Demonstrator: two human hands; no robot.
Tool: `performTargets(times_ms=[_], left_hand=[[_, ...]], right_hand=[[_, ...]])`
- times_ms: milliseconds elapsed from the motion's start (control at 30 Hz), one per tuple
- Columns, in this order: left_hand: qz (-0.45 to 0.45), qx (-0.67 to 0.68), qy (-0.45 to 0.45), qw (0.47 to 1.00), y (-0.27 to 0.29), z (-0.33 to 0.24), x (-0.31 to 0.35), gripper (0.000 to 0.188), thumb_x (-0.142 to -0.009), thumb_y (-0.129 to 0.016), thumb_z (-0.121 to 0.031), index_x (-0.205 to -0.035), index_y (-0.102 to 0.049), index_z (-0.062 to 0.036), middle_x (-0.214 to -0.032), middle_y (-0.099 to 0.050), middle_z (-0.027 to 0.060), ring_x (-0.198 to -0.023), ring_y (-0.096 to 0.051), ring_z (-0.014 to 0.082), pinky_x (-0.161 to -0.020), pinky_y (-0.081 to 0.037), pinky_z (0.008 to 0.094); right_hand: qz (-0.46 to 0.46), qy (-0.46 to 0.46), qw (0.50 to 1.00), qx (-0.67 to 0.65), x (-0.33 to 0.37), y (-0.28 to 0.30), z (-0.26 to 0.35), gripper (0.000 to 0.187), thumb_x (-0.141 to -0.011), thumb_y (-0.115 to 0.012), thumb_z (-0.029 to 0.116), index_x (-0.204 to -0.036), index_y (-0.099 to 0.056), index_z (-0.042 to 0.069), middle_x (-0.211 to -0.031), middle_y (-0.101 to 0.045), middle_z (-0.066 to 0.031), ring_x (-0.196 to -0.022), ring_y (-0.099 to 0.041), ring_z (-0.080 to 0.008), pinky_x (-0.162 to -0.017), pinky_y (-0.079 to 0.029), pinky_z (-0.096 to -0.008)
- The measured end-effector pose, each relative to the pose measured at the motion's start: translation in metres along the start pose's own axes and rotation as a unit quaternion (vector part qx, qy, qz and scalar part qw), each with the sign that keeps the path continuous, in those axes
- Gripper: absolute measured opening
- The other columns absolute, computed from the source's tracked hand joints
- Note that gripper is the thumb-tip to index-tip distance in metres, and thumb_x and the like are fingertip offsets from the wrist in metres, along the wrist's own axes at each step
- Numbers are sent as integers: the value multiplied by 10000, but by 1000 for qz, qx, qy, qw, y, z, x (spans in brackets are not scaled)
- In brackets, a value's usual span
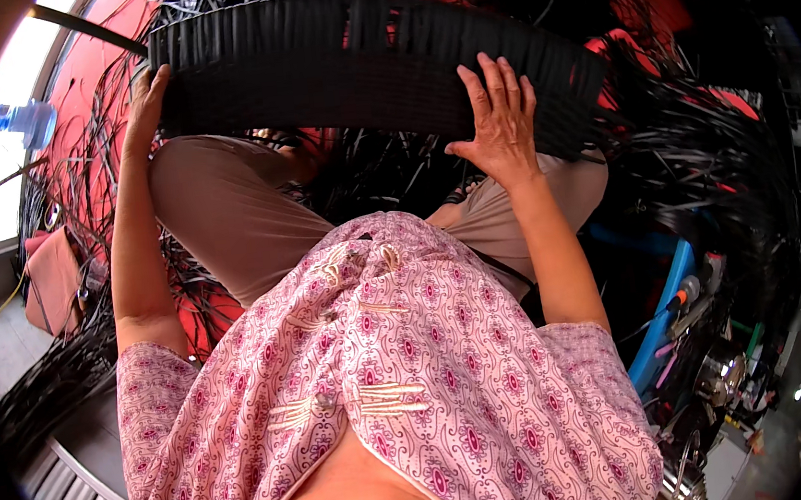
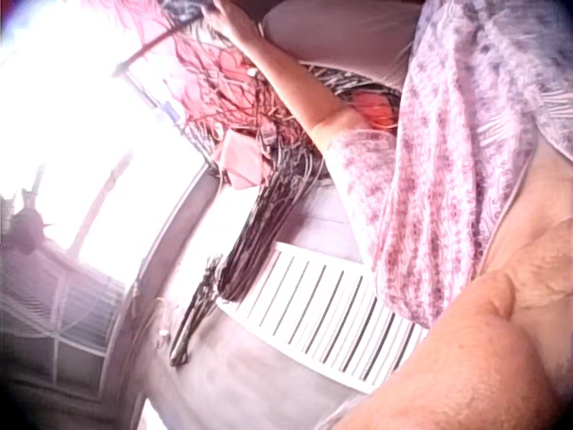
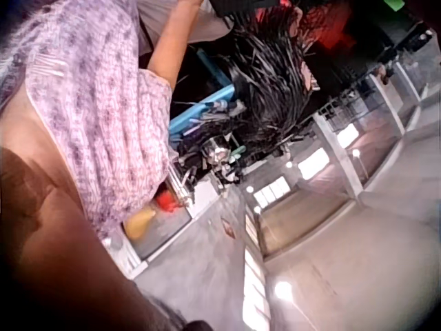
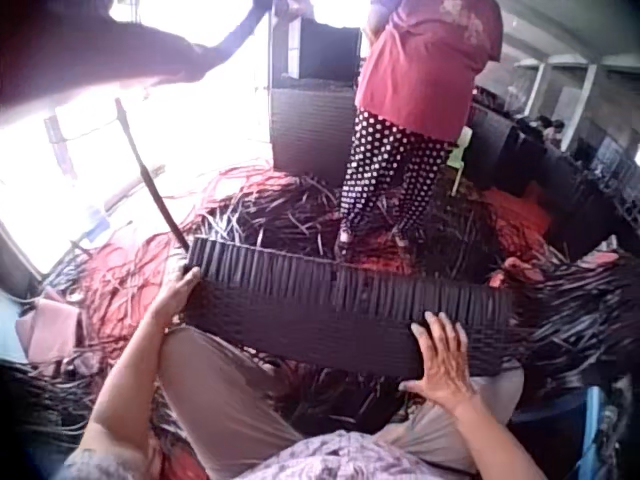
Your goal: The person weaves black plastic strips through a pre-formed mesh panel by hand, inserting and pulling the strips through to create a woven furniture component.
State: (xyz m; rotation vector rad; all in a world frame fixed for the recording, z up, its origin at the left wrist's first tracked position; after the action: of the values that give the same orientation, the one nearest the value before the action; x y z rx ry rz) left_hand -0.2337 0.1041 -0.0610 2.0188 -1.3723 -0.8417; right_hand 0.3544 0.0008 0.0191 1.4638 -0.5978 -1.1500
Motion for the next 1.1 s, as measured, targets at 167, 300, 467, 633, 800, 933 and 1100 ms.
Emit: performTargets(times_ms=[167, 300, 467, 633, 800, 933, 1100], left_hand=[[101, -121, -127, 979, 1, 16, -24, 410, -1056, -404, -292, -1455, -500, -309, -1221, -611, 258, -1067, -629, 404, -937, -486, 414], [64, 119, 123, 983, -8, -26, -21, 370, -994, -595, -344, -1264, -670, -103, -993, -691, 135, -912, -659, 223, -851, -497, 328], [2, 303, 134, 944, 7, -33, -17, 473, -908, -726, -427, -1138, -739, -15, -992, -720, 49, -875, -639, 122, -841, -490, 283], [-3, 261, 181, 948, 25, 28, -62, 619, -883, -742, -472, -1247, -683, 26, -1115, -717, 82, -973, -644, 151, -891, -490, 297], [161, -271, -157, 936, 128, 160, -128, 735, -932, -612, -549, -1442, -505, -30, -1296, -638, 184, -1124, -648, 322, -976, -488, 368], [30, -507, 96, 856, 47, -52, -116, 716, -900, -622, -578, -1483, -478, -188, -1469, -502, 162, -1372, -447, 368, -1107, -353, 558], [-113, -253, -271, 922, -3, -234, -18, 413, -902, -710, -301, -1273, -644, -132, -1236, -667, 114, -1173, -612, 303, -1011, -466, 415]], right_hand=[[1, -36, 998, 48, 13, 4, -30, 1211, -479, -962, 298, -1526, -356, 223, -1591, -285, -99, -1473, -261, -365, -1163, -243, -588], [-19, -17, 996, 84, 13, -7, -33, 1152, -565, -928, 237, -1538, -315, 178, -1583, -275, -142, -1446, -286, -400, -1149, -256, -592], [-19, 0, 997, 71, -1, -2, -13, 1082, -583, -902, 223, -1505, -343, 127, -1502, -358, -172, -1385, -358, -401, -1143, -270, -542], [-17, -20, 998, 63, -9, -4, 35, 1094, -569, -907, 236, -1509, -359, 120, -1496, -364, -192, -1386, -356, -405, -1143, -285, -522], [-39, 13, 999, -6, -19, -16, 53, 1001, -640, -869, 220, -1496, -378, 53, -1480, -364, -252, -1366, -364, -458, -1119, -293, -546], [-53, -27, 995, 86, -5, -23, 34, 885, -718, -788, 249, -1492, -405, 55, -1490, -390, -254, -1369, -372, -460, -1126, -288, -546], [-61, -14, 996, 56, -8, -16, 45, 709, -828, -617, 174, -1489, -417, 16, -1502, -370, -281, -1379, -363, -457, -1144, -270, -547]])
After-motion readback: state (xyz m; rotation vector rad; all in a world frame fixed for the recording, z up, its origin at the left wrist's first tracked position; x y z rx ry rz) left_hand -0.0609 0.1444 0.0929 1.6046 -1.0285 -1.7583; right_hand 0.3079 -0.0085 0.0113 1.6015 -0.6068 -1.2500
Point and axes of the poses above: each hand's wrist, its own x-axis away from the middle knuckle, its own y-axis out of the back of the hand, z = x × y, the point moved 2 cm from there along -x, towards the middle knuckle
